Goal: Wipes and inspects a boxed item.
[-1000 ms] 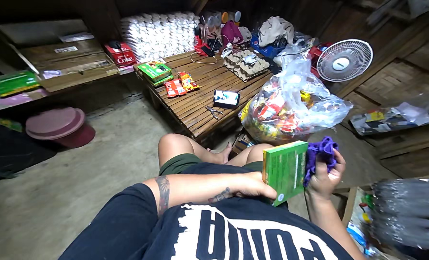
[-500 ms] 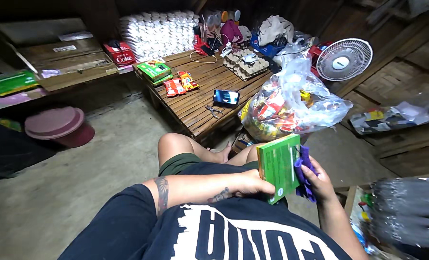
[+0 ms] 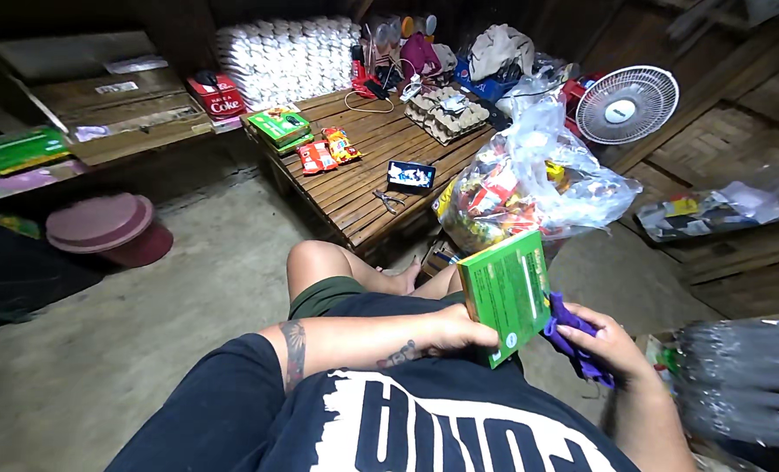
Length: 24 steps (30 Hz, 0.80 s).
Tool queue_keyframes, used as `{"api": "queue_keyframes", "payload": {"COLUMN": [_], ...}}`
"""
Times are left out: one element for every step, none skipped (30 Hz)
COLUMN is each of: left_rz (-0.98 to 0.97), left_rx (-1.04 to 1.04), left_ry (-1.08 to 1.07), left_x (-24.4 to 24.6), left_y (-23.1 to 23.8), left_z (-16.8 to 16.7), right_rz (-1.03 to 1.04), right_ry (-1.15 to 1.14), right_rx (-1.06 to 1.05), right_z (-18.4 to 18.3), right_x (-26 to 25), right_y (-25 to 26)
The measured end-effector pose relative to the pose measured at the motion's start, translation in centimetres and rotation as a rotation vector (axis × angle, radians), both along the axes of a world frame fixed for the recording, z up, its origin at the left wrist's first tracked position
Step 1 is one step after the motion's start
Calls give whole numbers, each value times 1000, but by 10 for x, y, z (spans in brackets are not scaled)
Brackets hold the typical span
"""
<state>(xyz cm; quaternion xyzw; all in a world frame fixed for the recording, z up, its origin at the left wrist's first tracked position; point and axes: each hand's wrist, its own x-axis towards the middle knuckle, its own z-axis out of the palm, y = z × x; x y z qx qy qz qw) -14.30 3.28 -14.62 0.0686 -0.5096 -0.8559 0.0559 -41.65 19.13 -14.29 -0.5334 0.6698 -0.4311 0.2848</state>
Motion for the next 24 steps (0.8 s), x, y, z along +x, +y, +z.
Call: {"api": "queue_keyframes", "payload": {"left_rz": [6,8,6,1,-9,-20,-27,-33,-41,-49,-60,-76,-93,-116,-150,-172,-182,-185,-190,-196,-201,-208,-210,-213], "left_rx": [4,5,9,9,4,-4,-15,-29,-45,-68,-86,-106,-123,-152,-188,-219,-252,-281,-314,-346,-376,-399,-415,-421], "left_ry": [-6,-2,1,-1,3,21,36,40,32,21,5,-12,-25,-33,-36,-34,-33,-29,-18,-17,-22,-16,-11,-7], "left_x": [1,1,1,0,-1,-2,-3,-3,-2,-1,0,1,2,3,2,0,-1,-1,-2,-2,-2,-2,-1,0], "left_y": [0,1,1,1,0,-1,-2,-2,-3,-3,-3,-3,-3,-4,-6,-6,-6,-6,-5,-5,-5,-5,-5,-6], "left_z": [2,3,3,2,-1,-6,-9,-10,-9,-7,-4,-1,3,4,1,-2,-3,-1,0,2,4,6,7,8], "right_rz": [3,9,10,7,3,-1,-6,-10,-14,-14,-13,-16,-20,-24,-31,-36,-39,-42,-50,-58,-63,-66,-65,-62], "right_ry": [10,16,19,16,17,23,32,44,61,81,88,94,99,107,117,122,120,115,107,93,79,63,52,45], "right_rx": [1,3,3,-1,-7,-13,-17,-22,-31,-47,-66,-85,-104,-123,-145,-172,-206,-242,-279,-311,-338,-356,-365,-367], "right_z": [1,1,1,0,-1,-1,-1,-1,-1,-1,-1,0,1,4,7,9,12,16,19,22,24,26,26,26], "right_x": [-1,-1,-2,-1,0,1,1,2,2,3,3,5,6,7,9,9,11,14,18,21,24,26,28,29], "right_y": [1,1,2,2,2,2,1,1,0,-1,-2,-3,-5,-6,-8,-10,-12,-14,-17,-19,-20,-21,-22,-22]}}
